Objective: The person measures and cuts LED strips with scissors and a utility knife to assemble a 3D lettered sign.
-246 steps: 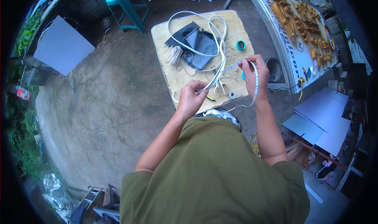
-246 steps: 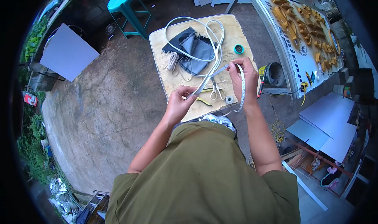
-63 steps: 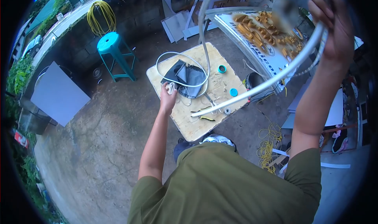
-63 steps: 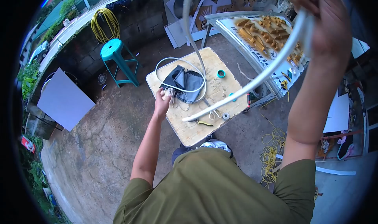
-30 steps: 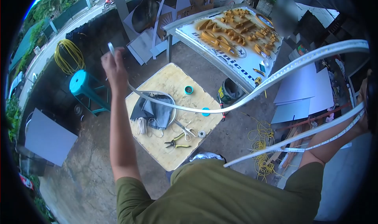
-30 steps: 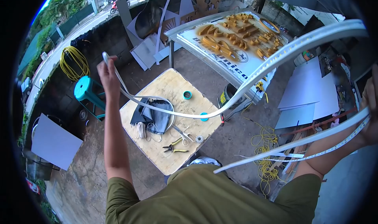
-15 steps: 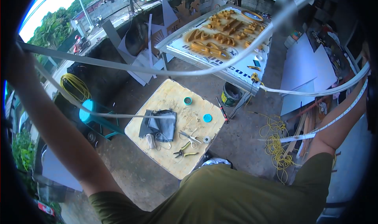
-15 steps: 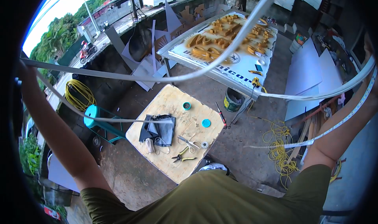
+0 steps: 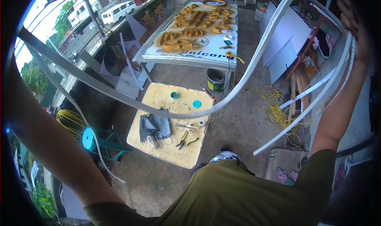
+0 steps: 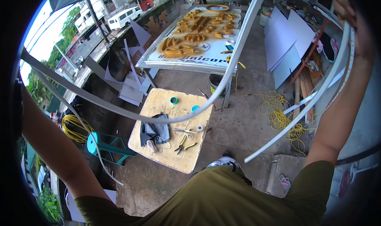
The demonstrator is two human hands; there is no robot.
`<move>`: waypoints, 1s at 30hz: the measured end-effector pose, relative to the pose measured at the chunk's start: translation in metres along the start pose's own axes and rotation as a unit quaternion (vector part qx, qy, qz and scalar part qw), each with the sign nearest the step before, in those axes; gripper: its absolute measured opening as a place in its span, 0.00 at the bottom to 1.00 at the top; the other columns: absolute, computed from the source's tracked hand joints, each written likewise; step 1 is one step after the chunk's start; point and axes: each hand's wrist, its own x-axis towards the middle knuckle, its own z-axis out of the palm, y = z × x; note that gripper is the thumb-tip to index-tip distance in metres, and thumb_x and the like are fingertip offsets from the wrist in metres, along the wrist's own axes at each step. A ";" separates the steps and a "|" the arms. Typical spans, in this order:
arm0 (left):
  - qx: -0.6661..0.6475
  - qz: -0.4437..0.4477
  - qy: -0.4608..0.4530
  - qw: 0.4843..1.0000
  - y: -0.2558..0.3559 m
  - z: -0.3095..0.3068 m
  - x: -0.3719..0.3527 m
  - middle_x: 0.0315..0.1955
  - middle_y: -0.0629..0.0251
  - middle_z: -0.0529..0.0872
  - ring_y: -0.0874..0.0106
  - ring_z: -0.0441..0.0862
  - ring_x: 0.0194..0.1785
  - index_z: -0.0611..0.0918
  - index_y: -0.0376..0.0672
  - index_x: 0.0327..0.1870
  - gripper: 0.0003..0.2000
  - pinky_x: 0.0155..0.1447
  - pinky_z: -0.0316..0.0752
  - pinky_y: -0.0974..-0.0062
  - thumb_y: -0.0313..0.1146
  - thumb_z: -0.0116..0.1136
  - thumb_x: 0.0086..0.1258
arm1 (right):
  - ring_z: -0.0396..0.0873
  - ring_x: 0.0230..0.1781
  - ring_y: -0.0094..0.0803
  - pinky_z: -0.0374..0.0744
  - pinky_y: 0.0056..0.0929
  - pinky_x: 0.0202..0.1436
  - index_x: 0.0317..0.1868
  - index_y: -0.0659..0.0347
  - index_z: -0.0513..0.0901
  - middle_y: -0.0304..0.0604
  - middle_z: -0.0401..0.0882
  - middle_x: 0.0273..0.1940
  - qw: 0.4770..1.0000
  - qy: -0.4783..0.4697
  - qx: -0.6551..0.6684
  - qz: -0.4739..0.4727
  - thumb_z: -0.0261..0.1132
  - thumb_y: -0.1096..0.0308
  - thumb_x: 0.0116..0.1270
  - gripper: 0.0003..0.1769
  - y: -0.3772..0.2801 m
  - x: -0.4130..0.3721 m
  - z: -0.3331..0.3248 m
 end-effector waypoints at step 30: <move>-0.561 -0.261 -0.154 0.770 0.440 0.458 -0.269 0.40 0.71 0.80 0.81 0.75 0.44 0.80 0.35 0.65 0.17 0.51 0.71 0.78 0.41 0.51 0.91 | 0.59 0.24 0.07 0.56 0.10 0.26 0.69 0.68 0.77 0.32 0.77 0.41 0.904 0.244 -0.318 0.147 0.60 0.61 0.86 0.22 -0.004 -0.236 -0.380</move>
